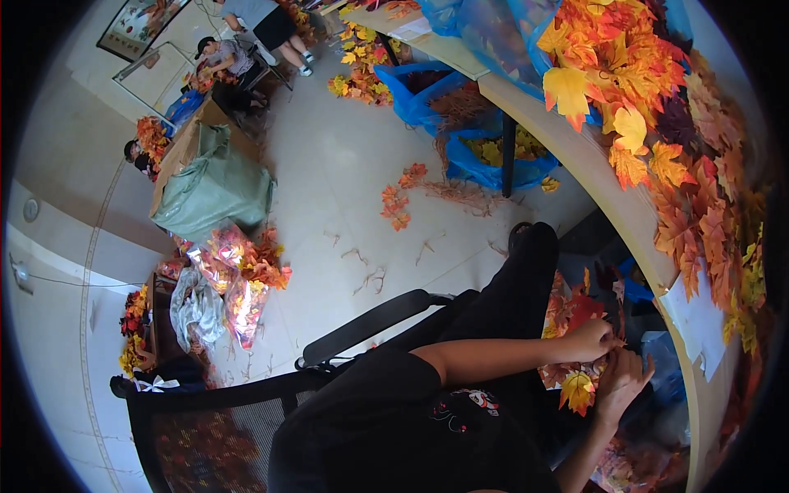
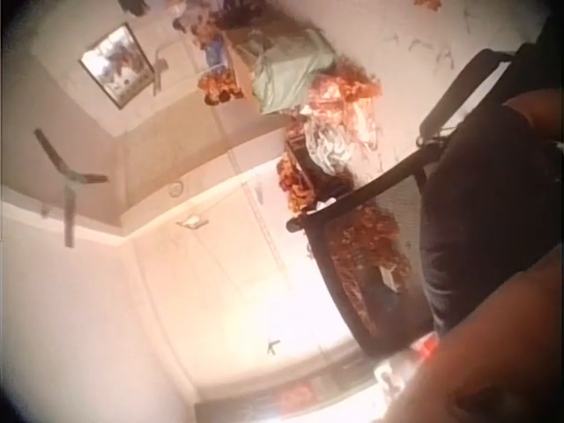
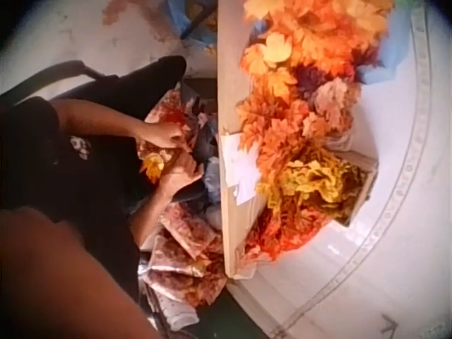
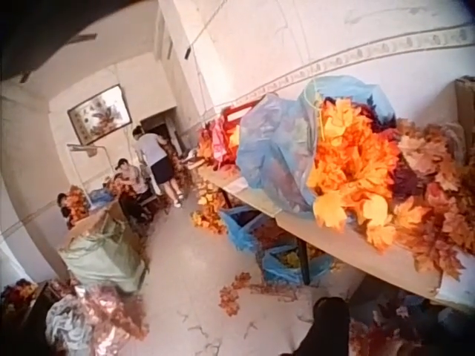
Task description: The person assembles garlands by stringing artificial leaves onto plastic string by hand.
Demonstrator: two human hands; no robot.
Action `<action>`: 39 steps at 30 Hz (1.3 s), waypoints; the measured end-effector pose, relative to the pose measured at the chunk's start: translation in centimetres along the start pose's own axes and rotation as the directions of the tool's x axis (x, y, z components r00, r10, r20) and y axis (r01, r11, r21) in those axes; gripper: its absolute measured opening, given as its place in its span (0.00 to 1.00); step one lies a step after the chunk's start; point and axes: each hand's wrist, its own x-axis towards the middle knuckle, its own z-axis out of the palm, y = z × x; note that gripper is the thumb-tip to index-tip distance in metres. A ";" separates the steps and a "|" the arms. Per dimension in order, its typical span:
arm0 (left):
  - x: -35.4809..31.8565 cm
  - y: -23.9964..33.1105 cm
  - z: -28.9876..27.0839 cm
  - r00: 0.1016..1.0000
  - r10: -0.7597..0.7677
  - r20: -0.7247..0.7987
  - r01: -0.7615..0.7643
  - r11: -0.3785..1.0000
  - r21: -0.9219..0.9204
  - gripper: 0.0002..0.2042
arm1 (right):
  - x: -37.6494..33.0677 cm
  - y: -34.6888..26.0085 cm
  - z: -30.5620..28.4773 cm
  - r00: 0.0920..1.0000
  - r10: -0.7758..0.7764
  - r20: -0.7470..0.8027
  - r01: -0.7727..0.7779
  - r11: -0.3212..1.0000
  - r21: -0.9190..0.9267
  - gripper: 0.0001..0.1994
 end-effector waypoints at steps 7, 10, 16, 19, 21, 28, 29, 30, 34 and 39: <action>0.2 0.0 -0.7 0.935 -0.275 0.223 0.352 0.793 -0.497 0.11 | 1.2 0.3 -0.9 0.986 -0.160 -0.054 0.161 0.987 0.008 0.02; -0.2 -0.4 -0.6 0.971 -0.177 0.162 0.219 0.927 -0.304 0.12 | 0.9 0.3 -0.6 0.987 -0.157 -0.021 0.157 0.987 0.040 0.02; 0.1 -1.7 1.7 0.966 0.122 0.228 -0.150 0.982 0.112 0.08 | -0.8 1.9 -1.0 0.989 -0.122 0.086 0.127 0.991 -0.051 0.03; -0.7 0.5 -1.0 0.909 -0.353 0.219 0.416 0.793 -0.446 0.09 | 2.3 0.8 -1.2 0.981 -0.195 -0.011 0.194 0.980 -0.052 0.09; 0.9 -0.4 -2.8 0.829 -0.369 0.421 0.557 0.618 -0.554 0.05 | 3.7 1.8 -0.1 0.973 -0.180 -0.143 0.190 0.980 0.054 0.15; 3.8 0.0 -4.0 0.813 -0.522 0.260 0.501 0.398 -0.768 0.01 | -0.4 4.5 2.0 0.802 0.503 -0.323 -0.160 0.701 0.695 0.12; 4.0 0.1 -3.6 0.801 -0.552 0.229 0.490 0.386 -0.781 0.01 | -1.9 4.3 2.8 0.771 0.624 -0.128 -0.285 0.518 0.807 0.11; 3.7 0.2 -3.7 0.816 -0.538 0.212 0.474 0.414 -0.777 0.02 | -2.4 4.1 3.1 0.839 0.538 -0.082 -0.254 0.519 0.816 0.10; 3.2 0.4 -3.1 0.823 -0.526 0.213 0.470 0.420 -0.777 0.05 | -2.6 2.1 2.7 0.926 0.354 0.133 -0.324 0.560 0.763 0.12; 2.9 0.2 -1.5 0.838 -0.530 0.127 0.412 0.463 -0.785 0.08 | -2.8 0.1 4.1 0.858 0.495 -0.135 -0.364 0.773 0.520 0.15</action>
